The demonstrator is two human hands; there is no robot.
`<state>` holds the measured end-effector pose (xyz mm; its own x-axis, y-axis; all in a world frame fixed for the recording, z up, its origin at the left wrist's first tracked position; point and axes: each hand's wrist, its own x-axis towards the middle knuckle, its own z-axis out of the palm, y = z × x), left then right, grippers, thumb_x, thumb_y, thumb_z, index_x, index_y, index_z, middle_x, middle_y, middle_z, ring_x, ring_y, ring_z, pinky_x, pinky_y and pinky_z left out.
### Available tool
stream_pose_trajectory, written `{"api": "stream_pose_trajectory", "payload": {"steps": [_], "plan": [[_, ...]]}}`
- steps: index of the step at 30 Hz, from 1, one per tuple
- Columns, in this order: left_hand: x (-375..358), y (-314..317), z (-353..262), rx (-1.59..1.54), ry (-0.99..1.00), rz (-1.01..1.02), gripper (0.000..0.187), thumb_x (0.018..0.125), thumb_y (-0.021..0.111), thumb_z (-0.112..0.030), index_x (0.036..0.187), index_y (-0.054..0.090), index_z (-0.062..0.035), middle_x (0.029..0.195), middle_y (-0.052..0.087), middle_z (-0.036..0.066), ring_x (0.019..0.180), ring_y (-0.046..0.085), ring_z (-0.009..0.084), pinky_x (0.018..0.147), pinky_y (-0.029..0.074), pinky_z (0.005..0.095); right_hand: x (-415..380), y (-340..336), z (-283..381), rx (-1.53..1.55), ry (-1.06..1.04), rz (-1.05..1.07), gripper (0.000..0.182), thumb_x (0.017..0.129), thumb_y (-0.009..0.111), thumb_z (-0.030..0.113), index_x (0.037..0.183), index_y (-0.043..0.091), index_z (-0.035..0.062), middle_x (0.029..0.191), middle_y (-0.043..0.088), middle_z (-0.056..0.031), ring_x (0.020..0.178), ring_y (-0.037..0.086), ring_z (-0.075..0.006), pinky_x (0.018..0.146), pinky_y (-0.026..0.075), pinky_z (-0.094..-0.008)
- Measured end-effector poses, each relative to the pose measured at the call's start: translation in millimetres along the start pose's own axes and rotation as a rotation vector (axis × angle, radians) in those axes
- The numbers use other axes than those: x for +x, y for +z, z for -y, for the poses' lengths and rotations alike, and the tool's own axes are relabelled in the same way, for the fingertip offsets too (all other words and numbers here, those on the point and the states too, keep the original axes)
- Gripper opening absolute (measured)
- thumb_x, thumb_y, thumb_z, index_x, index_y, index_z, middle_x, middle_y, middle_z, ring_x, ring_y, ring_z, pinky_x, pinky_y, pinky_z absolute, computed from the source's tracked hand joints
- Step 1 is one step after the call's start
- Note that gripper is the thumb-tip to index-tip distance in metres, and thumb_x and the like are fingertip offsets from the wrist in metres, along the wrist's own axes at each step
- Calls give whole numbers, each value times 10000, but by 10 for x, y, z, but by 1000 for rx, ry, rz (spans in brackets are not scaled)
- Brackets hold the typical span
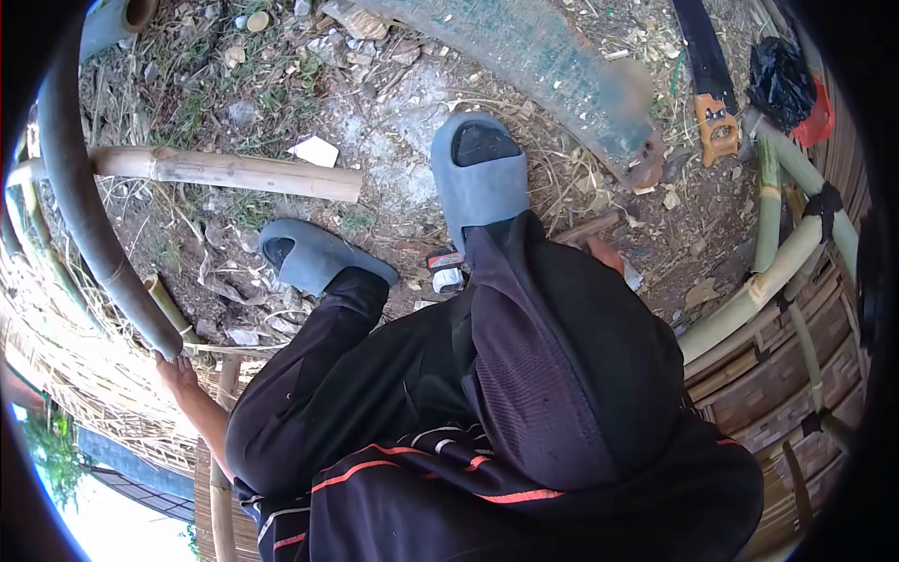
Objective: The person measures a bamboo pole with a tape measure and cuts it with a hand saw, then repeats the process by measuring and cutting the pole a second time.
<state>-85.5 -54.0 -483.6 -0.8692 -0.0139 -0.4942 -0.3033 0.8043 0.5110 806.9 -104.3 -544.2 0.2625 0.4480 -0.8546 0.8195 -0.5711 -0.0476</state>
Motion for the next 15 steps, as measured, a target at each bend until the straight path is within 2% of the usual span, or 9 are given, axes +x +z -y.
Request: {"api": "stream_pose_trajectory", "payload": {"steps": [2,3,5,6,8,12,13,15], "plan": [[-126,63,-42,7,101,-60,782,1049,611,-544,1553,469,37,1573,505,244,1469,480,326,1239,366,451,-1,41,63,-57,-136,-43,330,1036,638,358,1219,717,95,1106,761,-176,946,727,-357,811,568,-464],[-162,94,-99,9,96,-69,782,1049,611,-544,1553,469,37,1573,505,244,1469,480,326,1239,366,451,-14,78,84,-84,-200,-64,322,1034,640,357,1210,719,99,1114,758,-170,951,722,-352,811,564,-465],[-216,204,-236,255,226,-284,749,1023,653,-563,1422,606,70,1432,633,244,1291,616,336,1082,515,489,-33,174,118,-135,-324,-110,307,1029,646,356,1193,723,108,1130,752,-159,960,712,-342,811,556,-466],[-334,331,-320,263,225,-286,749,1023,653,-563,1422,606,70,1432,633,244,1291,616,336,1082,515,489,-64,254,134,-156,-381,-131,300,1027,648,356,1185,726,112,1139,749,-153,965,707,-337,810,552,-467],[-612,543,-466,387,365,-438,786,995,656,-620,1347,659,83,1412,636,255,1254,622,354,1009,556,515,-148,461,189,-187,-498,-169,285,1022,654,355,1168,730,121,1155,743,-142,974,697,-328,810,544,-469],[-306,565,-725,534,437,-434,819,994,622,-657,1425,606,40,1377,651,257,1250,622,379,1072,506,511,-179,990,453,-217,-748,-274,256,1013,664,353,1133,739,139,1187,732,-119,992,677,-308,809,528,-472],[-525,687,-820,587,466,-409,811,1014,602,-641,1448,577,43,1364,660,250,1229,630,374,1075,487,504,-208,1145,522,-223,-807,-301,249,1011,667,352,1125,741,143,1195,729,-114,997,672,-303,809,524,-473],[-499,725,-926,585,592,-386,720,1047,589,-580,1401,601,46,1331,673,240,1200,635,363,1031,492,485,-245,1457,683,-237,-931,-361,235,1006,672,351,1108,745,152,1212,723,-102,1006,663,-294,808,516,-474]]}}
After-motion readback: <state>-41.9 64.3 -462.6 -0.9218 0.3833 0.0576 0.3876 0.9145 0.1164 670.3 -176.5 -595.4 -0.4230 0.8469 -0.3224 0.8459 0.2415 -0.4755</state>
